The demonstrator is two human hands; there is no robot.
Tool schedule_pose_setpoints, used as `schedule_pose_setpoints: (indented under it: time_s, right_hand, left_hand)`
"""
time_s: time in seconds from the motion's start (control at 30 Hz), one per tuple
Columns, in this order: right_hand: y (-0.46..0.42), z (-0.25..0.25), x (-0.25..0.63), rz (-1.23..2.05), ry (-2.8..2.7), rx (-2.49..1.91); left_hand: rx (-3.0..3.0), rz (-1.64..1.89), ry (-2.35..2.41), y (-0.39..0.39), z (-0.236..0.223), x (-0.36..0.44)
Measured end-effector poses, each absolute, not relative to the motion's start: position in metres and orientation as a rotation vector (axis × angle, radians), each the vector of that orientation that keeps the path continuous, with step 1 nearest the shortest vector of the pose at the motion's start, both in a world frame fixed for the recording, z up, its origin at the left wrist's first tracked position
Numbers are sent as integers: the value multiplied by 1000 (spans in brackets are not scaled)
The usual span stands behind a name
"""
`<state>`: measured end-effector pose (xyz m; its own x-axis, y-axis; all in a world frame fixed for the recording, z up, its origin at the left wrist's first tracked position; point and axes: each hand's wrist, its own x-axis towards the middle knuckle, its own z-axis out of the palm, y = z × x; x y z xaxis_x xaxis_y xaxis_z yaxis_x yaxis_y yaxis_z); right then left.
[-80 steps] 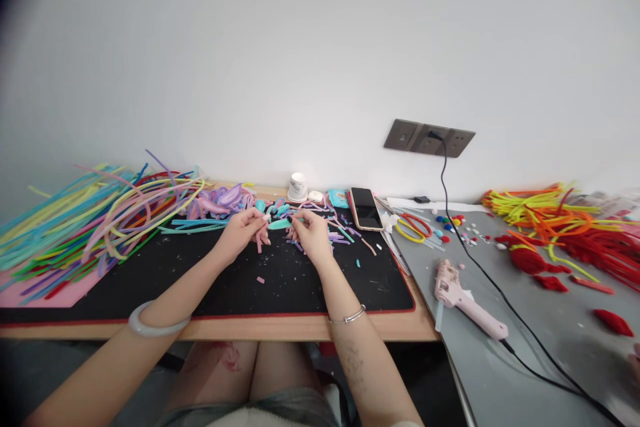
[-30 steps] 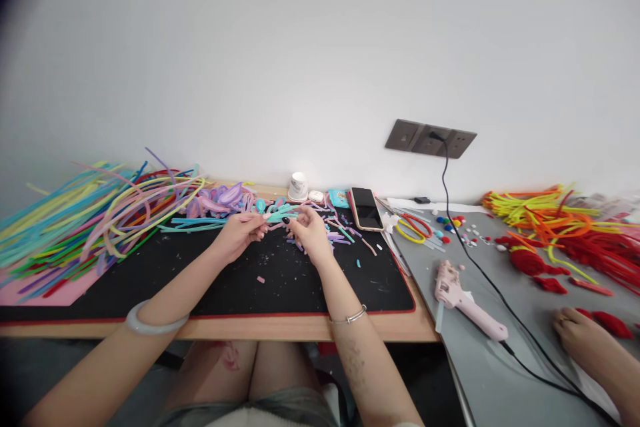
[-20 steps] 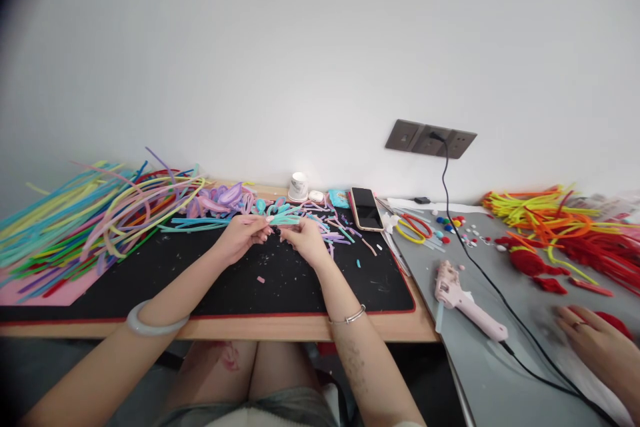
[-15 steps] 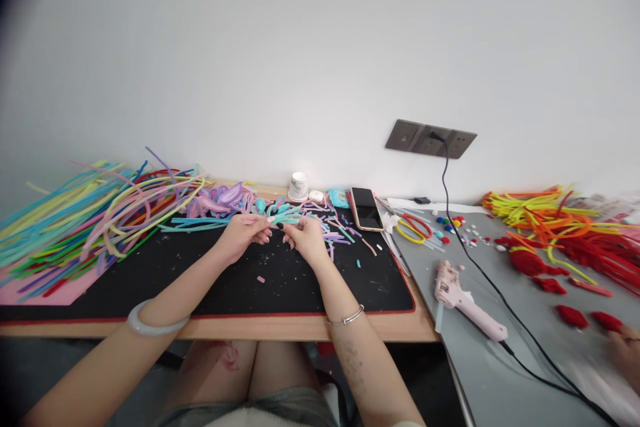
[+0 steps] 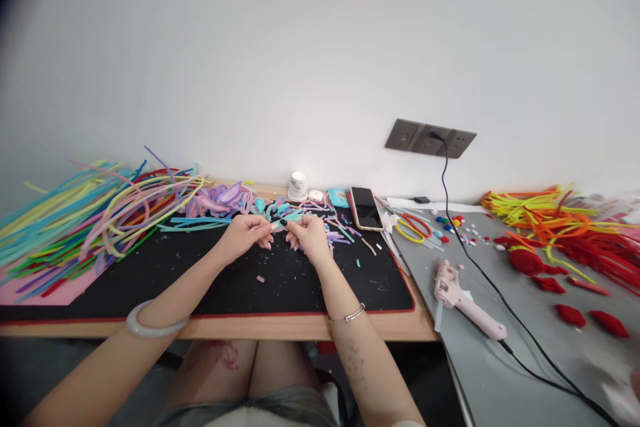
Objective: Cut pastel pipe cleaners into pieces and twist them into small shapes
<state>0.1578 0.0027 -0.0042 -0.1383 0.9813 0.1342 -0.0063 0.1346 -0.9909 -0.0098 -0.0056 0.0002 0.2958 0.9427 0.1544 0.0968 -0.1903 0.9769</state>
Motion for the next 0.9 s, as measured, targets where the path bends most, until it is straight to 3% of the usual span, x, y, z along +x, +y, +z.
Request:
schedule_pose_setpoints:
  time_s: [0.33, 0.7, 0.9]
  right_hand:
    - [-4, -1, 152, 1524, -1316, -877]
    - [-5, 0, 150, 1077, -1633, -1011]
    - [-4, 4, 155, 1059, -1639, -1063]
  left_hand:
    - [1473, 1117, 1029, -8, 3, -6]
    - [1633, 1135, 1066, -11, 3, -4]
    - [1661, 1121, 1107, -8, 0, -7]
